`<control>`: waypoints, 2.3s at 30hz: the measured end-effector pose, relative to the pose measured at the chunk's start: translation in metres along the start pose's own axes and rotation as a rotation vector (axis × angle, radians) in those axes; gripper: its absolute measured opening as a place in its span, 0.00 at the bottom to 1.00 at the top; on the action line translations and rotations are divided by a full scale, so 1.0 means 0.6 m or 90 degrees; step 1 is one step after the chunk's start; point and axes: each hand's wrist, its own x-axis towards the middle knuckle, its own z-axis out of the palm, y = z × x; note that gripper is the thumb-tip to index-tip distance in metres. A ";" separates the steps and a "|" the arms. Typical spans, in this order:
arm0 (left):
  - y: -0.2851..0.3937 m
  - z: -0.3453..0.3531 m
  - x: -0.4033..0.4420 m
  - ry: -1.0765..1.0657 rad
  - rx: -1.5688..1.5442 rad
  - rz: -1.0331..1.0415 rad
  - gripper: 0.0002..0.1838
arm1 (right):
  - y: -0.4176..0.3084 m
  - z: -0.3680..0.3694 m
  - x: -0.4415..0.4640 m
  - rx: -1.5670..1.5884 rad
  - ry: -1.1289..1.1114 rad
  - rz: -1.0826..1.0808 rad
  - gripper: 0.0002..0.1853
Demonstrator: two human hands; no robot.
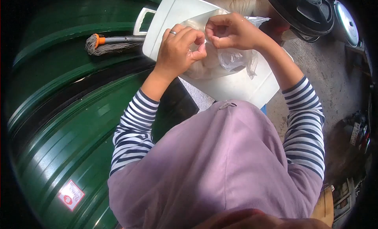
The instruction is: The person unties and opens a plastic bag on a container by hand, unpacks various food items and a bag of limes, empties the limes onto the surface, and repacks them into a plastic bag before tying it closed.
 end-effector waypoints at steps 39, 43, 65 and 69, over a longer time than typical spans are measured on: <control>0.003 -0.002 0.007 0.027 0.051 0.048 0.13 | -0.015 -0.010 0.020 -0.133 -0.073 -0.048 0.14; 0.007 0.000 0.007 0.035 0.059 0.065 0.13 | -0.005 -0.010 0.021 -0.105 -0.095 -0.045 0.13; 0.007 0.015 -0.013 0.051 0.020 -0.035 0.12 | -0.006 0.019 -0.007 -0.140 0.060 -0.111 0.12; 0.006 0.015 -0.021 0.046 0.021 -0.042 0.11 | -0.004 0.024 -0.019 -0.131 0.087 -0.055 0.10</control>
